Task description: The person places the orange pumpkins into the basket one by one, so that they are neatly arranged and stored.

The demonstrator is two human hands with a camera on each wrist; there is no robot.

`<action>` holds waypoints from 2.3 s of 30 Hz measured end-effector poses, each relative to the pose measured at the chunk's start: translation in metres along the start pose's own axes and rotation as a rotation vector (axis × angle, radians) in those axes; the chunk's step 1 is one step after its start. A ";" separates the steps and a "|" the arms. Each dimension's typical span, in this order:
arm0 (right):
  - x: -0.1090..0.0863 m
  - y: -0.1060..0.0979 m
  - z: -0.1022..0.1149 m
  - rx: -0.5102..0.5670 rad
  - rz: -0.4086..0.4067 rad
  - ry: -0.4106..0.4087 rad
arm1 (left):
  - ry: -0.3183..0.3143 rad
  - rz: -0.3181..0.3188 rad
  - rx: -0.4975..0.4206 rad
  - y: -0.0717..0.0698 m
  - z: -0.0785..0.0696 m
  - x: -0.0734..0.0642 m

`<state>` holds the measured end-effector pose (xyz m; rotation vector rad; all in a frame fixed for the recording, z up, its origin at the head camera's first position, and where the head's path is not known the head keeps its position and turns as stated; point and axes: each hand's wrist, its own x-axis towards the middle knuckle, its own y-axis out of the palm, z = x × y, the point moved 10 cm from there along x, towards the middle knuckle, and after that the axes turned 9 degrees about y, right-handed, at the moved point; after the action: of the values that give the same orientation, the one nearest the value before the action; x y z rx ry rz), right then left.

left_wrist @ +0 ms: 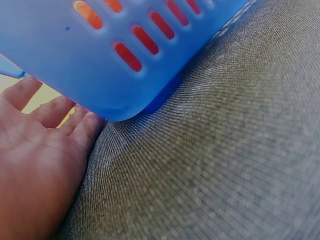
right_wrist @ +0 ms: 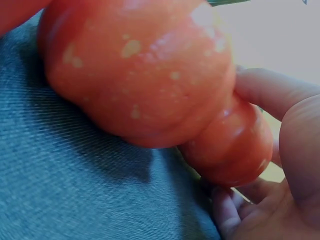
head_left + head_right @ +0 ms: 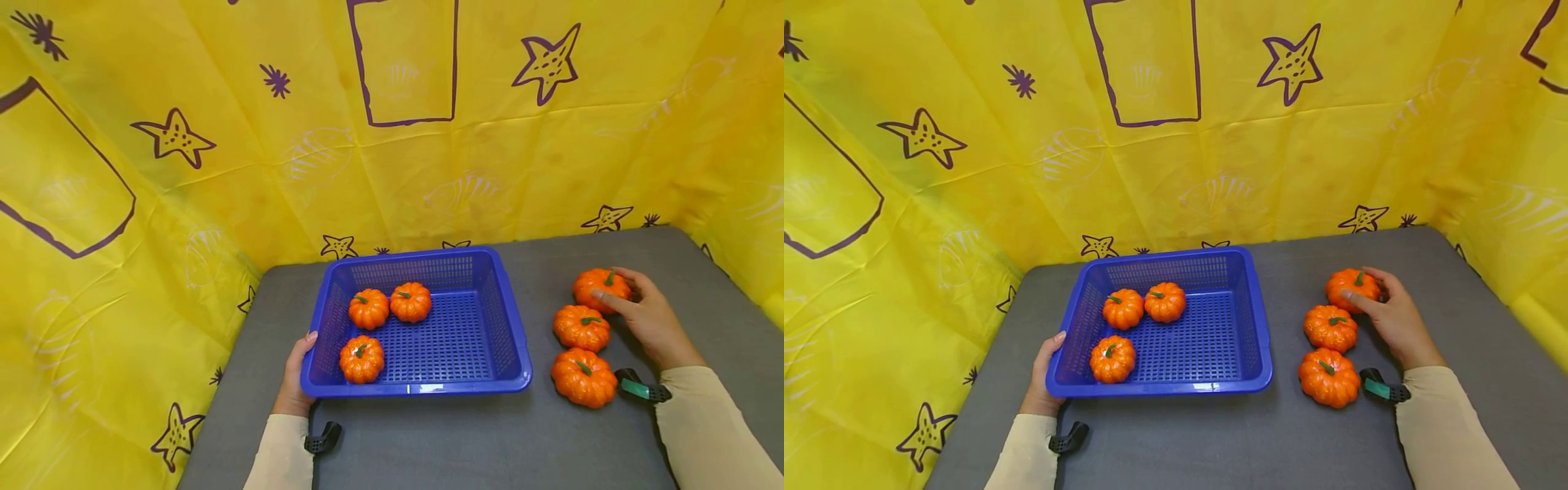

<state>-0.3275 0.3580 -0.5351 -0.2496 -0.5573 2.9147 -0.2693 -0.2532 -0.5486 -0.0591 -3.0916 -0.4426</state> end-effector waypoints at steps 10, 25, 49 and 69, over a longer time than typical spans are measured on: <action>-0.004 -0.014 0.002 0.089 -0.027 -0.007 | -0.008 0.002 0.000 0.000 0.001 0.000; -0.011 -0.028 0.019 0.204 -0.035 -0.003 | -0.028 -0.010 0.013 -0.002 0.002 -0.001; -0.036 -0.019 0.073 0.439 0.081 -0.154 | -0.026 -0.001 0.002 0.000 0.001 -0.002; -0.063 0.024 0.118 0.297 0.173 -0.263 | -0.024 0.000 0.012 0.000 0.001 -0.002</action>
<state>-0.2920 0.2826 -0.4276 0.1323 -0.1323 3.1680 -0.2669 -0.2526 -0.5497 -0.0649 -3.1174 -0.4265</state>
